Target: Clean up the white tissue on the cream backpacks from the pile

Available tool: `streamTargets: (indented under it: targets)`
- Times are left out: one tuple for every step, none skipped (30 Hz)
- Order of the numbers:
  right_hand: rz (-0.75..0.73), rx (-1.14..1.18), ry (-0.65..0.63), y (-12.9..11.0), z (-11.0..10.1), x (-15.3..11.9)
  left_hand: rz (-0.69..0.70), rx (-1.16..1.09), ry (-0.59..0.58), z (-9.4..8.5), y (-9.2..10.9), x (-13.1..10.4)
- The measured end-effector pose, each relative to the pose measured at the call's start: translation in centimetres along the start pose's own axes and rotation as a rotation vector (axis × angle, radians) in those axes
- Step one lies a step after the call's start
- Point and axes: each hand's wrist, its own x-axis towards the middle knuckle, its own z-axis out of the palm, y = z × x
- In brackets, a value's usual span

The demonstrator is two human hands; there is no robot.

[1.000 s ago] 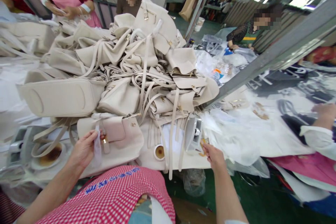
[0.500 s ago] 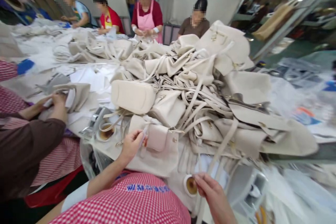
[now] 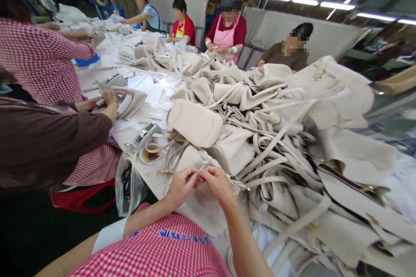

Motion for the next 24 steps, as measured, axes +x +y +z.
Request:
streamTargets:
  targets:
    - [0.009, -0.014, 0.005, 0.2, 0.0, 0.2, 0.005, 0.003, 0.004, -0.1, 0.0, -0.1]
    - [0.017, -0.024, 0.011, 0.4, 0.1, 0.3, 0.007, 0.004, 0.006, -0.1, 0.0, -0.2]
    - [0.025, -0.032, 0.016, 0.5, 0.1, 0.4, 0.009, 0.005, 0.012, -0.2, -0.1, -0.3]
    - [0.031, -0.037, 0.023, 0.5, 0.2, 0.5, 0.010, 0.010, 0.022, -0.2, -0.1, -0.4]
    - [0.034, -0.039, 0.029, 0.6, 0.2, 0.6, 0.016, 0.020, 0.035, -0.3, -0.2, -0.5]
    - [0.036, -0.038, 0.035, 0.6, 0.3, 0.6, 0.025, 0.032, 0.044, -0.5, -0.3, -0.5]
    - [0.035, -0.033, 0.038, 0.6, 0.3, 0.6, 0.038, 0.040, 0.044, -0.6, -0.3, -0.5]
    - [0.034, -0.025, 0.038, 0.7, 0.3, 0.6, 0.054, 0.040, 0.034, -0.7, -0.3, -0.5]
    - [0.033, -0.014, 0.036, 0.8, 0.3, 0.6, 0.067, 0.033, 0.014, -0.8, -0.3, -0.4]
    - [0.035, -0.001, 0.031, 0.8, 0.3, 0.5, 0.073, 0.022, -0.006, -0.9, -0.2, -0.3]
    - [0.041, 0.013, 0.023, 1.0, 0.2, 0.4, 0.066, 0.008, -0.016, -1.0, -0.1, -0.2]
    - [0.050, 0.029, 0.014, 1.1, 0.2, 0.3, 0.042, -0.010, -0.018, -1.0, 0.0, 0.0]
    - [0.061, 0.047, 0.003, 1.3, 0.2, 0.2, 0.000, -0.040, -0.015, -0.9, 0.1, 0.1]
    - [0.075, 0.066, -0.009, 1.5, 0.2, 0.1, -0.067, -0.091, -0.012, -0.8, 0.3, 0.3]
    - [0.086, 0.086, -0.019, 1.7, 0.2, 0.0, -0.155, -0.166, -0.011, -0.7, 0.4, 0.4]
    - [0.094, 0.109, -0.025, 1.8, 0.4, -0.1, -0.255, -0.259, -0.016, -0.6, 0.5, 0.5]
    - [0.097, 0.133, -0.028, 2.0, 0.6, -0.2, -0.356, -0.355, -0.025, -0.5, 0.5, 0.5]
    - [0.096, 0.159, -0.026, 2.1, 0.8, -0.3, -0.441, -0.443, -0.031, -0.3, 0.6, 0.5]
    - [0.091, 0.184, -0.020, 2.2, 1.2, -0.3, -0.503, -0.511, -0.032, -0.2, 0.6, 0.5]
    - [0.084, 0.206, -0.015, 2.3, 1.6, -0.4, -0.537, -0.557, -0.025, -0.2, 0.6, 0.4]
    - [0.077, 0.231, -0.003, 2.4, 2.0, -0.4, -0.549, -0.584, -0.014, -0.1, 0.6, 0.3]
    - [0.071, 0.264, 0.018, 2.5, 2.4, -0.4, -0.552, -0.599, 0.000, -0.1, 0.5, 0.3]
    - [0.067, 0.305, 0.048, 2.6, 2.7, -0.4, -0.553, -0.605, 0.016, 0.0, 0.5, 0.2]
    - [0.064, 0.349, 0.083, 2.7, 3.0, -0.4, -0.553, -0.607, 0.031, 0.0, 0.5, 0.2]
